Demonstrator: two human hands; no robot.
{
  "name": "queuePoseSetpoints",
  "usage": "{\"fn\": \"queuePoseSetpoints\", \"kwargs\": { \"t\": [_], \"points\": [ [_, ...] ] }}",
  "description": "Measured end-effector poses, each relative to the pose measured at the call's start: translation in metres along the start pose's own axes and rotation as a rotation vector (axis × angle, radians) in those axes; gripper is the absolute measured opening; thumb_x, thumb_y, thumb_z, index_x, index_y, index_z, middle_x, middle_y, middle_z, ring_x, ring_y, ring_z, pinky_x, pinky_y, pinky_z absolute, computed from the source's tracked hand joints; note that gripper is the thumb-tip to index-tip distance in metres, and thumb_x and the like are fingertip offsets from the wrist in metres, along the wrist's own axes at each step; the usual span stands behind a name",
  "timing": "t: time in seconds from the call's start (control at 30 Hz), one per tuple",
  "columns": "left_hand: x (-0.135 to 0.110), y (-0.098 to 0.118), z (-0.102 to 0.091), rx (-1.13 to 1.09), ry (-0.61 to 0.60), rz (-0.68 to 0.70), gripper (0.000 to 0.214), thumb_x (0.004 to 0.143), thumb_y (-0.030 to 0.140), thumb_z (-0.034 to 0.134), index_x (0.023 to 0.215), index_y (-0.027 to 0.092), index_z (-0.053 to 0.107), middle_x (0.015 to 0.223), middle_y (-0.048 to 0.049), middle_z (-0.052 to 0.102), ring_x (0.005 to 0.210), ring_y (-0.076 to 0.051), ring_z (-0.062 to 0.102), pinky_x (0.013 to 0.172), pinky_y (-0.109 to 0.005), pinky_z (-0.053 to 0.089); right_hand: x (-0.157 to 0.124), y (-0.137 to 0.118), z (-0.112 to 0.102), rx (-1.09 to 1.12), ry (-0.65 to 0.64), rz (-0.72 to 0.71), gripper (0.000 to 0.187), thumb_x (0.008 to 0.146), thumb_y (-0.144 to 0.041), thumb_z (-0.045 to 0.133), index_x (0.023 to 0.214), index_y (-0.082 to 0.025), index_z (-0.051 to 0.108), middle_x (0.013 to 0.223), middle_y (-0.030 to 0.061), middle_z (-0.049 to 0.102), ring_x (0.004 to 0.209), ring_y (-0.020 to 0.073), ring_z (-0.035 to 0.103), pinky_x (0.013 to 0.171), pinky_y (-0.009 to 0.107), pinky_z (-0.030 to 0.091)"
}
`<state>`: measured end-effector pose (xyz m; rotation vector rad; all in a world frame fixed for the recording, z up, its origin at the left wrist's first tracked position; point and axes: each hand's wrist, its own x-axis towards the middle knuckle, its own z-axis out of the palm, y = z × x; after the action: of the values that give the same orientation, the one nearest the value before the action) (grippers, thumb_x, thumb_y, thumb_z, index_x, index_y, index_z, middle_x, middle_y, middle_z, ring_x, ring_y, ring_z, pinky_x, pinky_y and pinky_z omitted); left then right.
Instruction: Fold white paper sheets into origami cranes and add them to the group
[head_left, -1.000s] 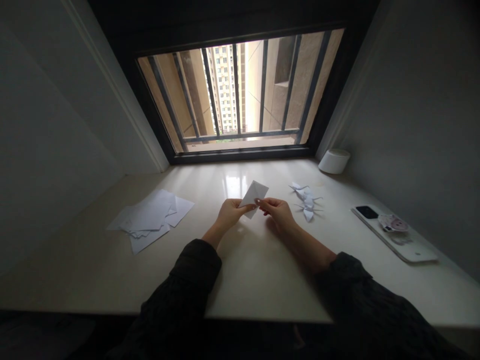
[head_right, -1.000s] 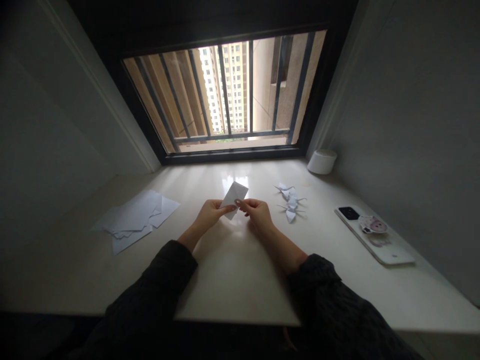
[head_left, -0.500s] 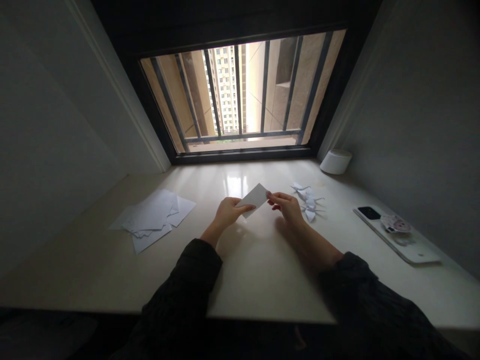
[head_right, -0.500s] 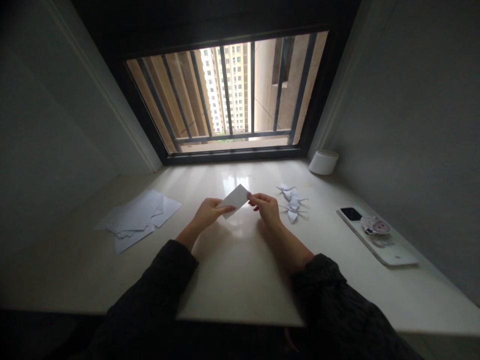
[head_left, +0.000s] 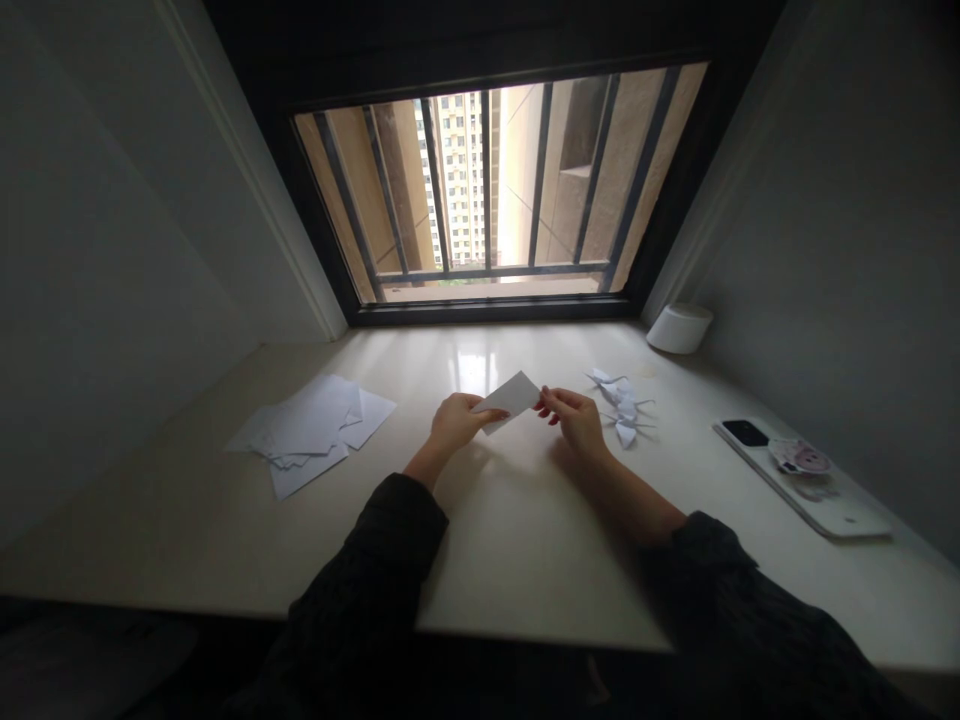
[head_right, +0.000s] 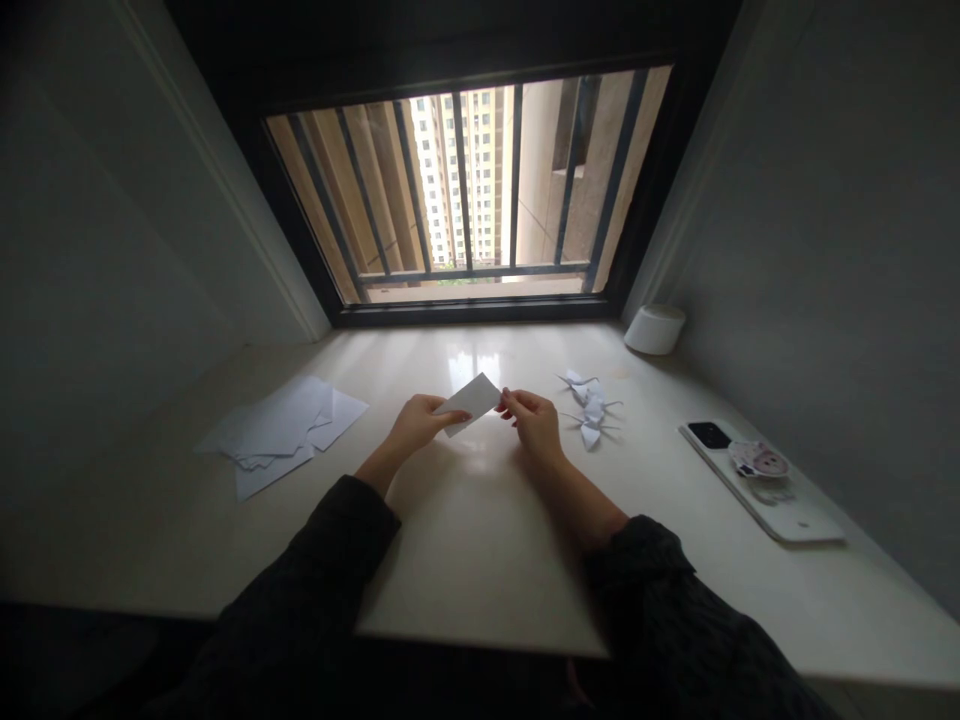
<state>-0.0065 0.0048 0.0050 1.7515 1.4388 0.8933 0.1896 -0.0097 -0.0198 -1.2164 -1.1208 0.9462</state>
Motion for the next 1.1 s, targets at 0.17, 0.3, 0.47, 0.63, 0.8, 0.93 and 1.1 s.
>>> {"fn": "queuePoseSetpoints", "kwargs": {
  "t": [0.17, 0.3, 0.47, 0.63, 0.8, 0.93, 1.1],
  "points": [
    [-0.002, 0.002, -0.003, 0.247, 0.043, 0.027, 0.037, 0.062, 0.058, 0.067, 0.059, 0.022, 0.071, 0.048, -0.0007, 0.053, 0.051, -0.016, 0.046, 0.053, -0.028, 0.024, 0.0, -0.001, 0.0, -0.178, -0.039, -0.067, 0.049, 0.067, -0.063, 0.063, 0.089, -0.02, 0.069, 0.082, 0.0054, 0.068, 0.065, 0.017, 0.059, 0.055, 0.028, 0.043],
    [-0.004, 0.005, -0.003, 0.378, 0.071, 0.13, 0.035, 0.066, 0.059, 0.065, 0.066, 0.024, 0.072, 0.058, -0.0033, 0.06, 0.058, -0.018, 0.05, 0.056, -0.028, 0.024, -0.005, -0.002, 0.001, -0.439, -0.124, -0.226, 0.038, 0.065, -0.055, 0.069, 0.085, -0.023, 0.071, 0.079, 0.0035, 0.068, 0.065, 0.017, 0.057, 0.06, 0.029, 0.042],
    [-0.007, 0.007, -0.002, 0.369, 0.137, 0.165, 0.033, 0.068, 0.056, 0.067, 0.063, 0.024, 0.07, 0.062, -0.0059, 0.063, 0.071, -0.023, 0.057, 0.063, -0.029, 0.029, -0.008, 0.001, 0.0, -0.615, -0.116, -0.257, 0.035, 0.068, -0.055, 0.067, 0.058, -0.022, 0.069, 0.059, 0.0026, 0.064, 0.052, 0.0149, 0.05, 0.054, 0.029, 0.035],
    [-0.007, 0.01, 0.002, 0.023, 0.325, 0.23, 0.045, 0.065, 0.046, 0.075, 0.104, 0.027, 0.067, 0.109, -0.0077, 0.066, 0.094, -0.024, 0.059, 0.076, -0.031, 0.04, -0.004, 0.005, 0.0, -0.403, -0.114, -0.111, 0.038, 0.063, -0.058, 0.069, 0.062, -0.02, 0.072, 0.061, 0.0047, 0.068, 0.055, 0.0181, 0.056, 0.056, 0.03, 0.039],
    [0.001, 0.003, 0.014, -0.43, 0.263, 0.044, 0.071, 0.059, 0.043, 0.079, 0.122, 0.018, 0.056, 0.11, -0.014, 0.065, 0.094, -0.024, 0.062, 0.077, -0.033, 0.046, -0.005, 0.005, 0.009, -0.067, -0.049, 0.039, 0.042, 0.059, -0.058, 0.072, 0.065, -0.016, 0.071, 0.066, 0.0084, 0.07, 0.058, 0.0178, 0.057, 0.057, 0.031, 0.043],
    [-0.001, 0.002, 0.028, -0.604, -0.008, 0.008, 0.037, 0.062, 0.044, 0.076, 0.083, 0.014, 0.071, 0.087, -0.0095, 0.071, 0.085, -0.021, 0.063, 0.081, -0.034, 0.045, -0.012, 0.001, 0.016, 0.047, -0.069, 0.078, 0.037, 0.059, -0.053, 0.075, 0.062, -0.016, 0.07, 0.065, 0.0083, 0.069, 0.059, 0.0166, 0.057, 0.057, 0.03, 0.044],
    [-0.007, 0.006, 0.032, -0.648, 0.037, -0.084, 0.035, 0.061, 0.046, 0.075, 0.078, 0.015, 0.072, 0.075, -0.0053, 0.07, 0.072, -0.016, 0.059, 0.07, -0.029, 0.043, -0.015, 0.0, 0.017, 0.064, -0.115, 0.099, 0.039, 0.059, -0.054, 0.074, 0.061, -0.016, 0.07, 0.067, 0.0093, 0.07, 0.058, 0.0159, 0.057, 0.057, 0.03, 0.044]
  ]
}}
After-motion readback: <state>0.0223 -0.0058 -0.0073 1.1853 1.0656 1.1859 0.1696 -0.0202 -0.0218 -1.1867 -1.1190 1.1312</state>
